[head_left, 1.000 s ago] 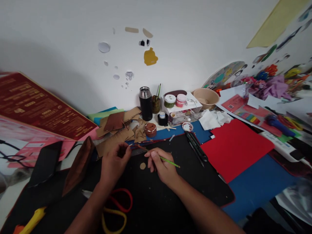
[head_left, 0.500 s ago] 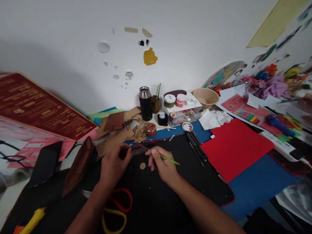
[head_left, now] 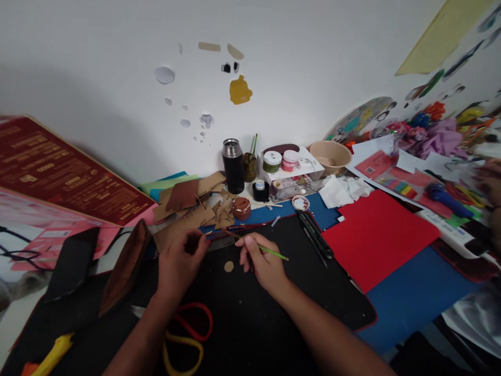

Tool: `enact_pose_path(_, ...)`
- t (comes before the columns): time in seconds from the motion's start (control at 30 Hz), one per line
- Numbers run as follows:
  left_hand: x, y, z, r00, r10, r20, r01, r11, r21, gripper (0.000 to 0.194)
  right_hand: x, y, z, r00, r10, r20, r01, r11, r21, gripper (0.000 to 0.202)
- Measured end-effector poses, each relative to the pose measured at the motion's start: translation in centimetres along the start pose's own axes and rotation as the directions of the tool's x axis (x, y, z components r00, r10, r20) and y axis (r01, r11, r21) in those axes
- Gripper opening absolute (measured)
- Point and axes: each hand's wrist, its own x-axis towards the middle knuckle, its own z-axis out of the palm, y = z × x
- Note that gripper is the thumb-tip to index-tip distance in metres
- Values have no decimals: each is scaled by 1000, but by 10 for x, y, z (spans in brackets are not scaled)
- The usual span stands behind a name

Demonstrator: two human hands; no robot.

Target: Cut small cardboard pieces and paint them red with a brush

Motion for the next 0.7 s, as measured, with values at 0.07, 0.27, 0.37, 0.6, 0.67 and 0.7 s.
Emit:
enact_pose_path(0.07, 1, -1, -1, 998, -56, -14, 56, 998, -30, 25, 0, 0, 0, 1000, -1, -15, 2, 1000, 19, 47)
enact_pose_path(0.27, 2, -2, 2, 991, -132, 16, 133, 984, -119, 30, -3, -2, 2, 997, -50, 56, 52, 998, -20, 47)
enact_pose_path(0.37, 4, -2, 0, 988, -154, -4, 152, 980, -131, 30, -1, -1, 1, 999, -29, 27, 30, 999, -20, 46)
enact_pose_path(0.6, 7, 2, -4, 953, -292, 84, 304, 906, -295, 33, -4, -2, 2, 998, -55, 42, 56, 998, 0, 44)
enact_pose_path(0.67, 7, 3, -5, 936, -331, 118, 351, 875, -334, 33, -5, -2, 2, 995, -79, 63, 81, 997, -21, 42)
enact_pose_path(0.7, 8, 2, -5, 928, -347, 132, 372, 858, -354, 32, -5, -2, 2, 995, -78, 61, 79, 997, -26, 42)
